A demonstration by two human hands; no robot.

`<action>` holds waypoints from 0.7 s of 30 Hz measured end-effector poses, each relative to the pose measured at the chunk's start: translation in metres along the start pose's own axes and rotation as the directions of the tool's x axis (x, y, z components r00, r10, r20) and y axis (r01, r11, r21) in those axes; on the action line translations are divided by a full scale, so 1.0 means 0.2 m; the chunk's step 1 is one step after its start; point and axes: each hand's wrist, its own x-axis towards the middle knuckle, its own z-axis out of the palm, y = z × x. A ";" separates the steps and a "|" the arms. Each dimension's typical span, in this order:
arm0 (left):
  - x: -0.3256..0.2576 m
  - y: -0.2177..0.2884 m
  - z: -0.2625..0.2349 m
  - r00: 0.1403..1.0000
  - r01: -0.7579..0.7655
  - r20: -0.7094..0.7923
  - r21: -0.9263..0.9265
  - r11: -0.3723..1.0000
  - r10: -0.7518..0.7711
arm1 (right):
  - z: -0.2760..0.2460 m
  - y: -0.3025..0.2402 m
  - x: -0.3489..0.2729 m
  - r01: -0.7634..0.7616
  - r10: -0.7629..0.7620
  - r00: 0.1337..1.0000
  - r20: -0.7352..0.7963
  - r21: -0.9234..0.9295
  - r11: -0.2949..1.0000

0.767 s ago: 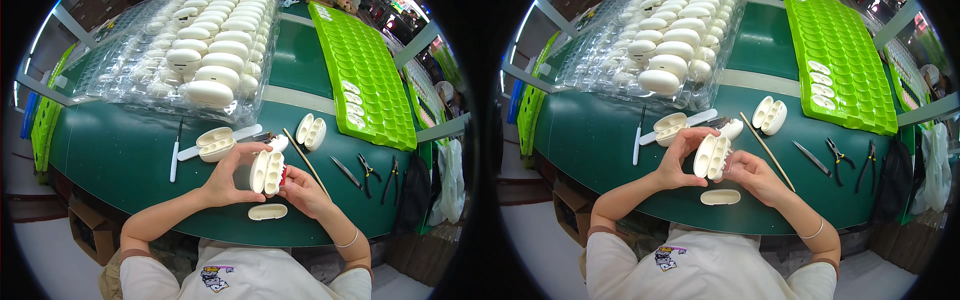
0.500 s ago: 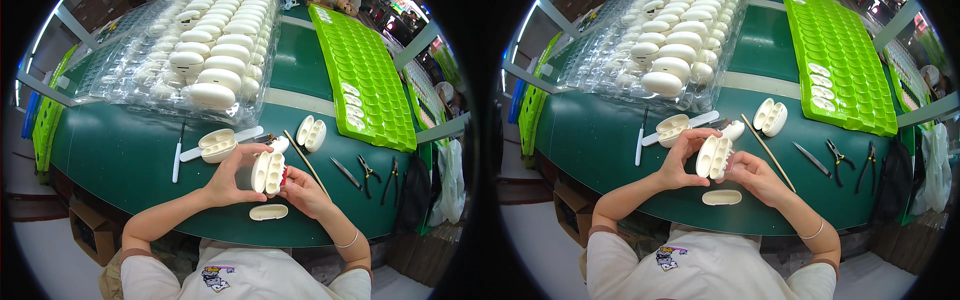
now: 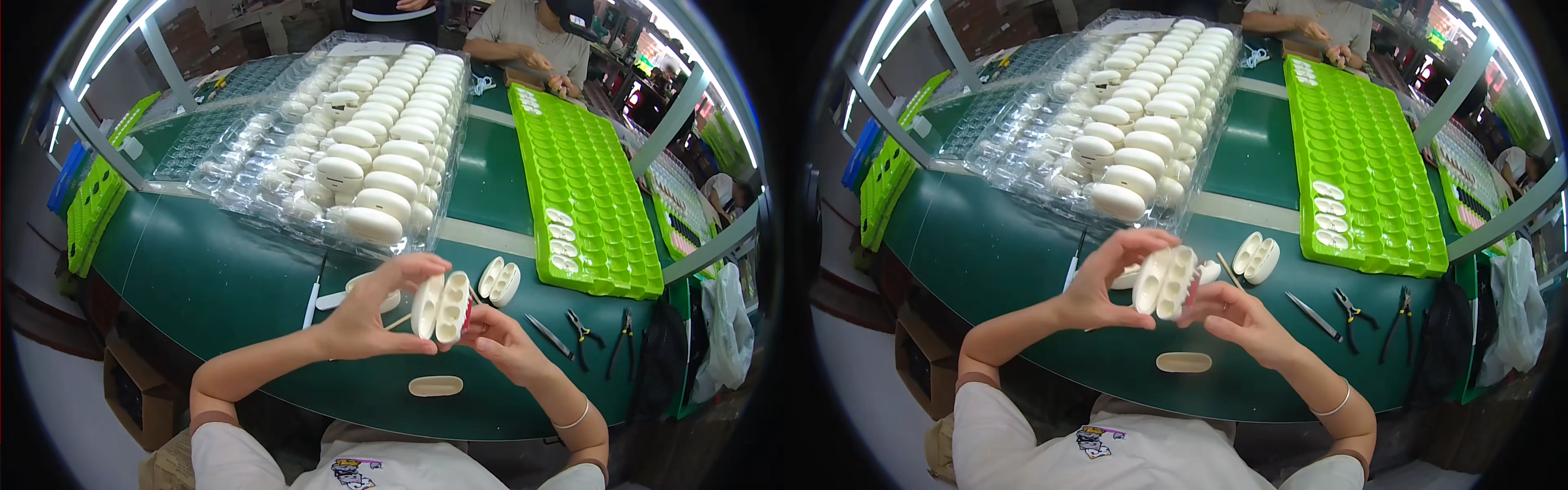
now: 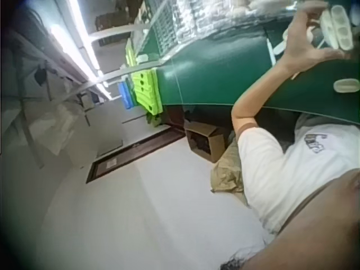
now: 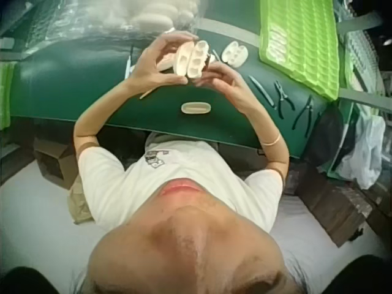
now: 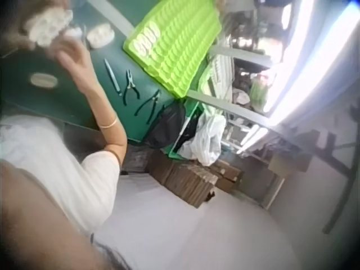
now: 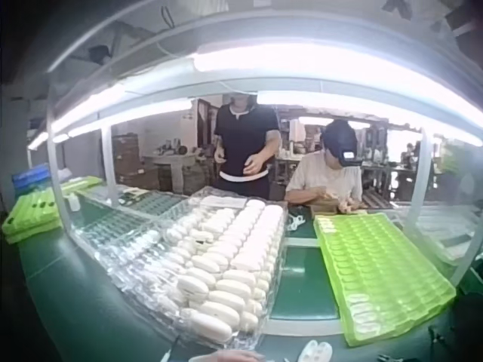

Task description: The person assembles white plastic electronic cases by inserting small red circuit boards into the bottom halves and snapping the lids on. They handle the cases one by one, using their hands to align and close the components, and place the finished units into a clear plastic tray on the table.

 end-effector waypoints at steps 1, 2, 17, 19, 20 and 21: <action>0.06 0.02 -0.08 1.000 -0.007 -0.028 0.017 1.000 0.007 | 0.00 -0.07 0.04 0.012 -0.011 1.000 0.016 -0.072 0.997; 0.13 0.05 -0.18 0.996 -0.050 -0.071 0.104 0.993 0.058 | -0.01 -0.15 0.09 0.031 -0.025 0.999 0.036 -0.150 0.988; 0.99 -0.38 -1.27 0.947 0.076 -0.318 0.080 0.994 -0.047 | -0.35 -0.71 1.49 0.297 -0.626 0.776 -0.073 -0.833 0.466; 1.03 -0.41 -1.29 0.958 0.046 -0.287 0.050 0.998 -0.029 | -0.42 -0.72 1.65 0.266 -0.707 0.705 -0.061 -0.901 0.343; 1.04 -0.45 -1.30 0.961 0.041 -0.274 0.034 0.999 -0.030 | -0.47 -0.71 1.74 0.276 -0.720 0.693 -0.039 -0.908 0.314; 1.04 -0.45 -1.31 0.961 0.043 -0.274 0.023 0.999 -0.035 | -0.48 -0.72 1.80 0.289 -0.733 0.680 -0.010 -0.915 0.281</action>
